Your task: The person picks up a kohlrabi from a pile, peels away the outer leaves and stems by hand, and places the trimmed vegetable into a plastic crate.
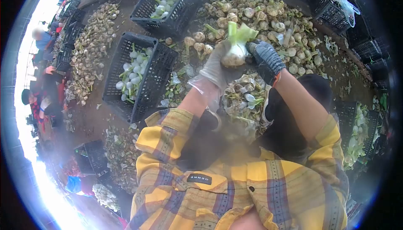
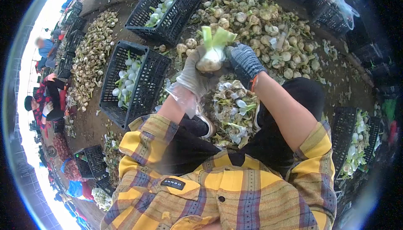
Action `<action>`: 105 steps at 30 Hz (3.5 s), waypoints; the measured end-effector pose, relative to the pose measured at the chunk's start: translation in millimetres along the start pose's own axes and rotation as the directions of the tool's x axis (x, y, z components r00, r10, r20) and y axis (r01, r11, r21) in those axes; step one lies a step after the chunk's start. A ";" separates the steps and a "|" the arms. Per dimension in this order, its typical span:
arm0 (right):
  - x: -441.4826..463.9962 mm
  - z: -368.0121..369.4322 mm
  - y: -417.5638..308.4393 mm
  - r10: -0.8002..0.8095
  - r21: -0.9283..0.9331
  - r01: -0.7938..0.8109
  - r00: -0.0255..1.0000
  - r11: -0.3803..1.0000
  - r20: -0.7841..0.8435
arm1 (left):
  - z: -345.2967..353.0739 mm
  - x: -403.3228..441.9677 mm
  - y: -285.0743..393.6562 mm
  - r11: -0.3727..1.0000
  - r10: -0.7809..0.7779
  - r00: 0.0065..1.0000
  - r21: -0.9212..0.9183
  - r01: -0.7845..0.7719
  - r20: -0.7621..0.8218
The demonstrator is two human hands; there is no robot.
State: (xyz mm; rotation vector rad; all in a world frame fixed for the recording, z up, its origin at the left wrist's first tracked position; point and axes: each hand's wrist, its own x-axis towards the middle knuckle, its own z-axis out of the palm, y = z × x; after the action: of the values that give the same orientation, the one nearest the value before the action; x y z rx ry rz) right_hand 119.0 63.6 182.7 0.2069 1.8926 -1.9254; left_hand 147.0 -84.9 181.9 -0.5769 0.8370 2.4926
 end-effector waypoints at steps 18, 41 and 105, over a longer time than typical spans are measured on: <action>11.4 -17.4 21.0 -0.519 -0.818 0.423 0.834 0.389 0.184 | -13.7 7.3 0.5 0.987 0.011 1.000 0.159 -0.010 -0.002; -8.4 -7.9 10.3 -0.156 -0.687 0.387 0.914 0.615 0.375 | -33.4 4.4 47.8 0.944 0.323 0.875 0.060 -0.324 -0.361; -6.8 11.2 0.9 -0.075 -0.140 0.097 0.986 0.985 0.151 | -28.3 9.3 5.2 0.876 0.420 0.877 0.357 -0.324 -0.234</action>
State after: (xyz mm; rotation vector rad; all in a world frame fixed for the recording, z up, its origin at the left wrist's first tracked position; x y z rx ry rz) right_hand 127.6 54.0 185.1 -0.0600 1.9632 -1.7921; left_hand 143.5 -104.2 158.9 -0.7583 1.5636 2.5610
